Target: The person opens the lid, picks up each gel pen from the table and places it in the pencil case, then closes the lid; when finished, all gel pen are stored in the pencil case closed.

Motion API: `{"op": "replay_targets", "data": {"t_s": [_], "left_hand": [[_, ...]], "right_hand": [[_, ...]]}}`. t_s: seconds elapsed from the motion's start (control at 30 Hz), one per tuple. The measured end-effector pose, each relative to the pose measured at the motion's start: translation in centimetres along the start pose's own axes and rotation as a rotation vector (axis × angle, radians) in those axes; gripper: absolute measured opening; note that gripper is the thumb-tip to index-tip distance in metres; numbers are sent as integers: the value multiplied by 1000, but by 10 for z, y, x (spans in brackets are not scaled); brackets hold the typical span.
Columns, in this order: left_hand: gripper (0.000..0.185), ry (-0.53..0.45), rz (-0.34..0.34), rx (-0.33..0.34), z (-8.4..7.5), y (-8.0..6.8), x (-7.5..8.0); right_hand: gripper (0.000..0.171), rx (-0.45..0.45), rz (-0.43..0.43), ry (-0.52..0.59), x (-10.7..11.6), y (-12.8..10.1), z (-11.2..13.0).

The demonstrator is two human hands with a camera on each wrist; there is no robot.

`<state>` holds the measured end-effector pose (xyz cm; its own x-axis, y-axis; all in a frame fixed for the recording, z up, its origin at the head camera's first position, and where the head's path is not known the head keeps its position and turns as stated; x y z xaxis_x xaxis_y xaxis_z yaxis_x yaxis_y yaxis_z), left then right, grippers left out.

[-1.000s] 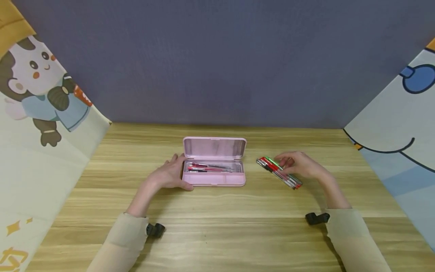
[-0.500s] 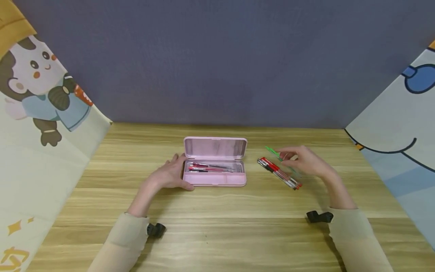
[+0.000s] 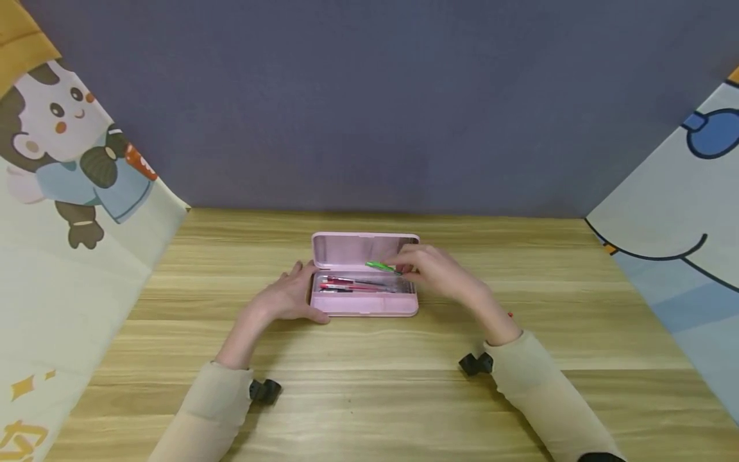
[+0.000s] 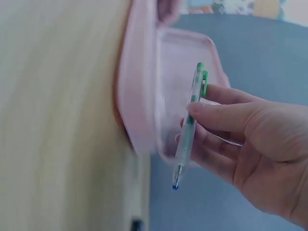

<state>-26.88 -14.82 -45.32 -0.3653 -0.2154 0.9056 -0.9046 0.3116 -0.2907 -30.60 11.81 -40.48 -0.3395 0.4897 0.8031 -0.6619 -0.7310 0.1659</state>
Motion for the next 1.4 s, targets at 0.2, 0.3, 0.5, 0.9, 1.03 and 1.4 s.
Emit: {"op": "replay_targets", "data": {"t_s": [0.2,0.3,0.5,0.9,1.03,1.4], "left_hand": [[116,1,9,3,-2,1,-1],[115,4,9,8,-3,1,0],[115,10,8,0,-4,1,0],[117,5,1,-3,-1,2,0],[117,-3,-1,-1,-1,1,0],[117,-6,-2,-4,1,0,0]], "right_hand": [[36,-13,33,-126,-26,21,10],[35,-22,32,-185,-34,29,13],[32,-44,40,-242,-44,38,16],[27,3,17,-307,-49,48,18],[16,21,17,-345,-51,52,19],[11,-13,-1,-375,-49,51,18]]}}
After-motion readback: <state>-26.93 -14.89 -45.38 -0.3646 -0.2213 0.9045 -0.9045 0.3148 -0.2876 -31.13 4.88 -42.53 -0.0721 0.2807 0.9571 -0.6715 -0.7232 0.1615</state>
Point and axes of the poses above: each hand's wrist, its own y-axis towards the middle knuckle, its own x-axis out of the back of the hand, z = x × y, the point moved 5 cm from there along y, towards the middle knuckle, and after that the axes turned 14 degrees about y, right-handed, at the moved point
